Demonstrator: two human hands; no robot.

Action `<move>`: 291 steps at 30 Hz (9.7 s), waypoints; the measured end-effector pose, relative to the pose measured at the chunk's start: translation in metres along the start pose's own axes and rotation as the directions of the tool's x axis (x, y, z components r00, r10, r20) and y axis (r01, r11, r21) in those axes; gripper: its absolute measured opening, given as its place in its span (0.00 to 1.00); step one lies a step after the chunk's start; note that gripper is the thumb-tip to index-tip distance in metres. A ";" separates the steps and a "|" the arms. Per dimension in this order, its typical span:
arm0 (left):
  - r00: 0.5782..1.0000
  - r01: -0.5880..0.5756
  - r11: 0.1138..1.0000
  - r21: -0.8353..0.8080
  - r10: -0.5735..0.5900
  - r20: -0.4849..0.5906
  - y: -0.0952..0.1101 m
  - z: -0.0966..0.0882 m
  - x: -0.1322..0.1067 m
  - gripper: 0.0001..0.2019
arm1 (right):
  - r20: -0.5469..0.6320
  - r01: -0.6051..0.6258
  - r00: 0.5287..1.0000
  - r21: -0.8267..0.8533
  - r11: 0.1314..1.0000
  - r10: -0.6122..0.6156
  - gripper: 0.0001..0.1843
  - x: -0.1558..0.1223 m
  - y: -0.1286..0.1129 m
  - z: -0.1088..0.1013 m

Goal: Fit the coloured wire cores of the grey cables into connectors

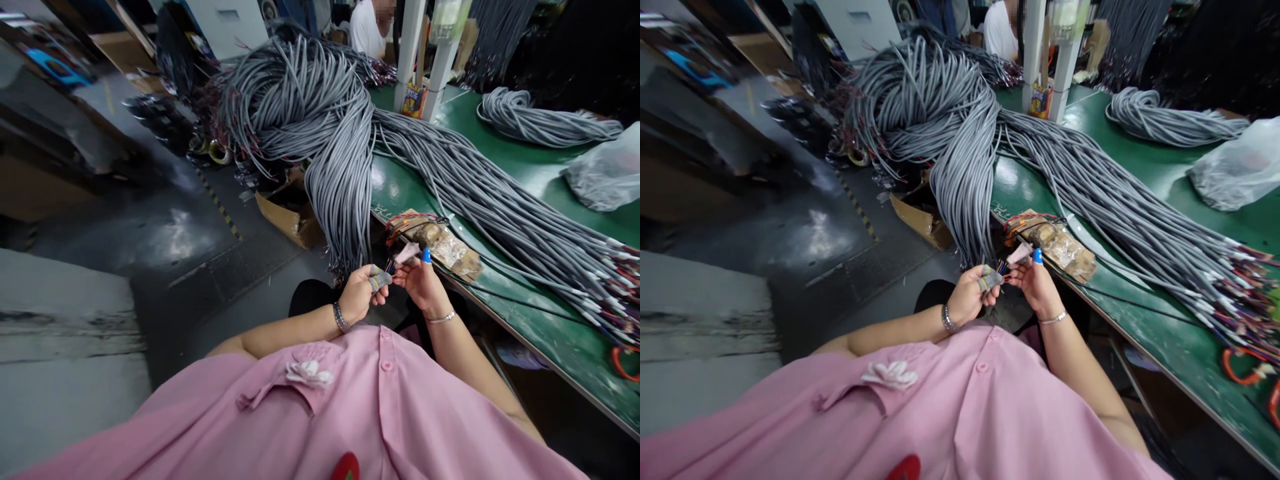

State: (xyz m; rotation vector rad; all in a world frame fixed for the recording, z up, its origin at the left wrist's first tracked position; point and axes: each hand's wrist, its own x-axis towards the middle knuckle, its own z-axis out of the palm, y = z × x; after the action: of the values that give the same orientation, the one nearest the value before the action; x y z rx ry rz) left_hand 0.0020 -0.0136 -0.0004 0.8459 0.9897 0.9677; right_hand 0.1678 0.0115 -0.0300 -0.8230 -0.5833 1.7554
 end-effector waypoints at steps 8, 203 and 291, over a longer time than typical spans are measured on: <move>0.992 -0.073 0.977 0.198 0.050 0.117 -0.011 -0.012 -0.004 0.11 | 0.110 0.056 0.994 -0.437 0.898 -0.008 0.13 -0.024 -0.013 0.003; 0.965 0.131 0.991 -0.022 -0.122 0.231 0.014 -0.011 0.007 0.15 | -0.139 0.142 0.980 -0.006 0.990 -0.141 0.17 0.000 -0.003 0.020; 0.999 -0.041 0.998 -0.056 0.041 0.000 -0.005 0.005 0.010 0.13 | -0.060 0.104 0.994 0.242 0.965 -0.092 0.18 0.005 0.009 0.018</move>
State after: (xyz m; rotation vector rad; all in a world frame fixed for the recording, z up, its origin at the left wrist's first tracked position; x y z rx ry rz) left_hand 0.0101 -0.0063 -0.0058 0.8227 0.9430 1.0248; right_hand 0.1477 0.0133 -0.0257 -0.6516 -0.3592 1.6721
